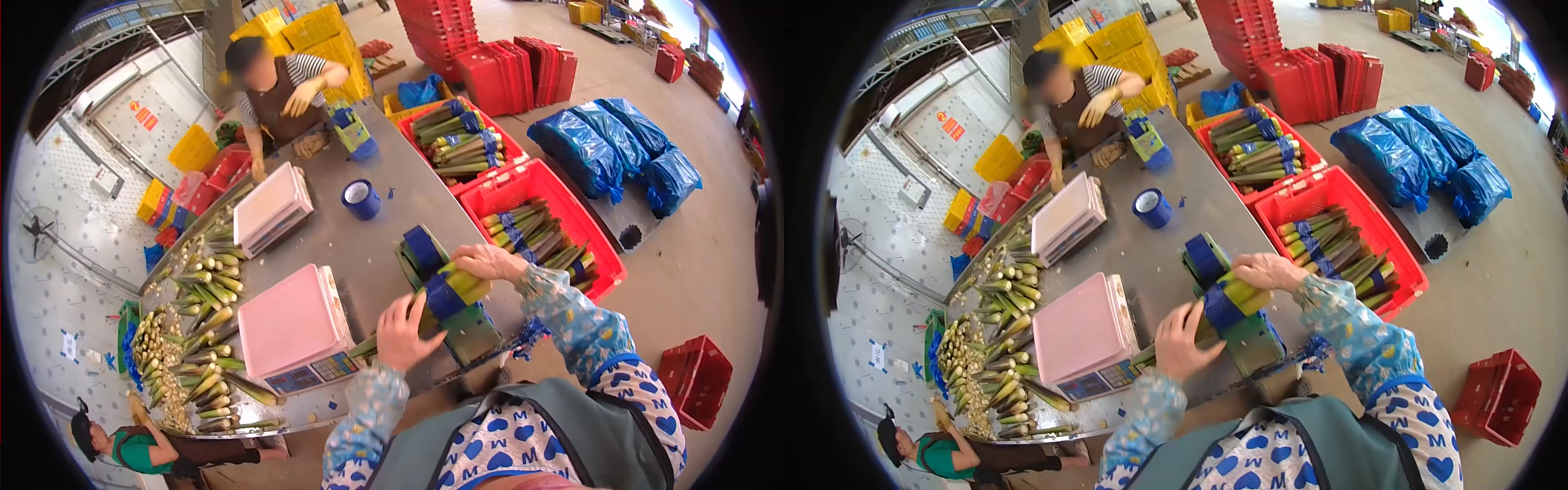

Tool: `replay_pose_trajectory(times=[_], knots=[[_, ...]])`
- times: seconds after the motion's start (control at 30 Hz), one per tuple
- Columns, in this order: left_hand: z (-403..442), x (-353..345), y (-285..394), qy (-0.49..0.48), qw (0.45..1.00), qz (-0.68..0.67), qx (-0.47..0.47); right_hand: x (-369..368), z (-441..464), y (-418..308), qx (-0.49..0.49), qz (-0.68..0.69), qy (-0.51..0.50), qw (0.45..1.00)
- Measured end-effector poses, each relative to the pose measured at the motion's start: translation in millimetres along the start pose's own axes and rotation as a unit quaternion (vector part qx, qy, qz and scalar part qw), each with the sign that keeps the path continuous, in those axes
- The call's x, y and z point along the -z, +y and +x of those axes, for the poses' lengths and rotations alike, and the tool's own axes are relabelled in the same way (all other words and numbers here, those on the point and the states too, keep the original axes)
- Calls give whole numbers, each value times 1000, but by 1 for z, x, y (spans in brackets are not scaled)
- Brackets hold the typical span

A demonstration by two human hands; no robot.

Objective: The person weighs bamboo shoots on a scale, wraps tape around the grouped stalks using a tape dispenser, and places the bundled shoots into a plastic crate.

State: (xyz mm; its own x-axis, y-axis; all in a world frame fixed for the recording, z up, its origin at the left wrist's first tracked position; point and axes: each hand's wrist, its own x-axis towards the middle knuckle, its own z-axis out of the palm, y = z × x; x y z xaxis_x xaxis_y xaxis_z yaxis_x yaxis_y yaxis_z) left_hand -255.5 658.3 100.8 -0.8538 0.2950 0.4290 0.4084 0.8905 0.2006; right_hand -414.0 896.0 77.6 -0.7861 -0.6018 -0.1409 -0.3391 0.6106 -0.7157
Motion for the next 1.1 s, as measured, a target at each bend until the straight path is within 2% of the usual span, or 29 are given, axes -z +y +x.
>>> replay_pose_trajectory(times=[0.07,0.1,0.13,0.2,0.33,0.4,0.47,0.5,0.57,0.63,0.67,0.7,0.8,0.87,0.93,1.0,1.1], knots=[[-32,-19,-16,-29,994,101,22,-1,1,-5,24,7,18,1000],[-30,-27,-19,-2,995,96,31,-5,4,-5,21,-5,15,1000],[-27,-35,-26,-11,995,88,45,-11,12,12,90,-34,47,994],[-15,-37,-40,-5,996,86,38,-4,16,-1,-40,57,-17,997],[-7,-19,-40,-123,989,36,71,0,38,10,-235,107,-164,952],[-10,-1,-34,-166,984,-25,58,18,-5,-18,-189,156,-244,938],[-10,28,-12,-156,985,-71,33,19,-36,-25,-162,167,-234,944],[-9,42,1,-196,975,-90,43,27,-60,-40,-166,191,-246,936],[-13,64,25,-255,954,-146,56,35,-104,-62,-186,104,-206,955],[-32,73,47,-308,931,-189,48,7,-142,-28,-159,123,-203,958],[-46,72,57,-328,922,-201,44,11,-167,-54,-191,151,-210,947],[-54,73,69,-376,901,-208,60,2,-185,-47,-190,178,-228,938],[-88,42,76,-358,896,-257,52,-18,-207,-44,-257,151,-209,931],[-95,26,71,-341,910,-230,53,-33,-203,-32,-231,146,-173,946],[-94,23,71,-348,909,-221,68,-35,-196,-34,-259,133,-172,941],[-96,19,70,-357,904,-212,105,-41,-194,-28,-127,100,-125,979],[-96,9,69,-361,901,-206,127,-36,-184,-22,-171,69,-161,970]])
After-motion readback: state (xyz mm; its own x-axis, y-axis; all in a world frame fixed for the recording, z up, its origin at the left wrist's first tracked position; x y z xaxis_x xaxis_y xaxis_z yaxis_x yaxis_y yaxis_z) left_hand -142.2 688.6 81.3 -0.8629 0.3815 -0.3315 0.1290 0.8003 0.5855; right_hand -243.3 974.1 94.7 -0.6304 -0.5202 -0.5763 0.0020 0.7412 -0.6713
